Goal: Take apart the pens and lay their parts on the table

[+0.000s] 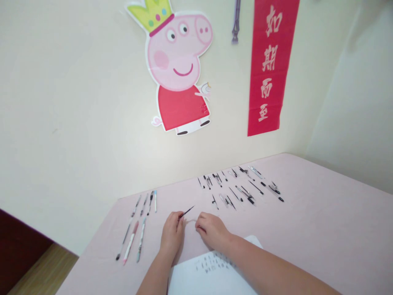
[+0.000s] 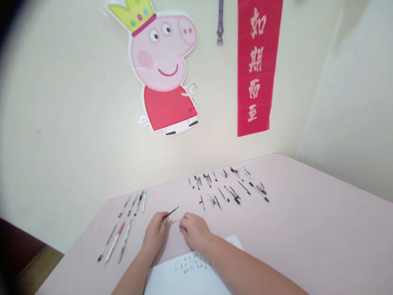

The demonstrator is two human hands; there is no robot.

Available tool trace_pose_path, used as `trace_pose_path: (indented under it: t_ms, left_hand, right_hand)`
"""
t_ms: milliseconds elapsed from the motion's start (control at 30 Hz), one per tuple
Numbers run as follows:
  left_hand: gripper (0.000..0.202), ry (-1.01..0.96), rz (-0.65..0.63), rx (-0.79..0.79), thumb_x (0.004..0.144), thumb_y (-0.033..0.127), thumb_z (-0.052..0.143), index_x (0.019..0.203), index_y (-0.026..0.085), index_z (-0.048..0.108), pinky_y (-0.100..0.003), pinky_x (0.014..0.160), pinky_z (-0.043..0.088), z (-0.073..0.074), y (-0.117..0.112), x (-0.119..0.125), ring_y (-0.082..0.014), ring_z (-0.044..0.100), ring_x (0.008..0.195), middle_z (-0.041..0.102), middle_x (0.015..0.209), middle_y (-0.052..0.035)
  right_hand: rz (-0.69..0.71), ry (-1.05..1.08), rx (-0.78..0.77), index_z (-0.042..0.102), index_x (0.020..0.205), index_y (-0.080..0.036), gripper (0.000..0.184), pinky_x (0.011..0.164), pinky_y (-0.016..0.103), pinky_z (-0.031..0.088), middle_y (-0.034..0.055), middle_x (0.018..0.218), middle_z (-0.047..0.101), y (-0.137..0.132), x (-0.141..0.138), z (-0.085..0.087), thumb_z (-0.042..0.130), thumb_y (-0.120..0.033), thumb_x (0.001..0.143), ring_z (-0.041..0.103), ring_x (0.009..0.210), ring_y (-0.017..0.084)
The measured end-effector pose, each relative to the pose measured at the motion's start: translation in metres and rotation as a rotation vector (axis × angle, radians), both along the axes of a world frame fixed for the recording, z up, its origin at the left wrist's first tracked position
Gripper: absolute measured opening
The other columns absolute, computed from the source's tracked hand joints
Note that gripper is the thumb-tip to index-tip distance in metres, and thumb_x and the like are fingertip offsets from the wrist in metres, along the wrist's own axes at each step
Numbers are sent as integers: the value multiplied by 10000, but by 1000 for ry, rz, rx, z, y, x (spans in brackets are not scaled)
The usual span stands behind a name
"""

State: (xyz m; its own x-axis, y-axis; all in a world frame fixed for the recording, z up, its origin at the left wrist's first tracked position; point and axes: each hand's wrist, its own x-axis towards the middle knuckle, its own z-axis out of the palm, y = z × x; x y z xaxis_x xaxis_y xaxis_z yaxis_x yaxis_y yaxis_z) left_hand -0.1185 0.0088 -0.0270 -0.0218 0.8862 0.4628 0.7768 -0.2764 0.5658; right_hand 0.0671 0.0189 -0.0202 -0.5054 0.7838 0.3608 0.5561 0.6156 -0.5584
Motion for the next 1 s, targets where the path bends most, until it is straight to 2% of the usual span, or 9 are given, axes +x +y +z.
trace_pose_path:
  t_ms: [267, 467, 733, 867, 1000]
  left_hand:
    - [194, 16, -9, 10, 838, 260, 409, 927, 197, 569, -387, 798, 481, 1, 0, 0, -198, 589, 864, 611, 900, -53]
    - [184, 5, -9, 23, 832, 256, 426, 914, 191, 578, -363, 788, 485, 2, 0, 1, -188, 590, 856, 615, 888, -50]
    - [188, 43, -58, -9, 812, 220, 442, 893, 195, 610, -349, 772, 468, 9, -3, 4, -189, 574, 852, 614, 866, -46]
    - [206, 55, -112, -31, 798, 189, 440, 900, 194, 619, -346, 770, 458, 13, -5, 6, -191, 570, 840, 608, 859, -52]
    - [242, 65, -153, -28, 779, 152, 425, 900, 194, 630, -342, 769, 453, 17, -6, 8, -191, 569, 837, 611, 864, -62]
  right_hand:
    - [-27, -87, 12, 658, 787, -218, 152, 688, 245, 381, 18, 847, 608, -2, 1, 2, 532, -135, 766, 556, 780, 151]
    - [-40, 3, 24, 619, 945, -220, 186, 751, 256, 393, 26, 936, 595, -3, 3, 6, 547, -183, 778, 553, 851, 163]
    - [-105, 212, 129, 565, 903, -194, 172, 763, 284, 396, 36, 897, 569, -1, 5, 13, 494, -85, 791, 521, 849, 169]
    - [-139, 203, 159, 575, 896, -188, 148, 770, 318, 397, 47, 896, 579, 2, 6, 14, 546, -102, 779, 501, 861, 193]
    - [-102, 169, 176, 617, 901, -191, 139, 801, 335, 383, 47, 886, 602, 6, 5, 12, 595, -140, 773, 486, 877, 199]
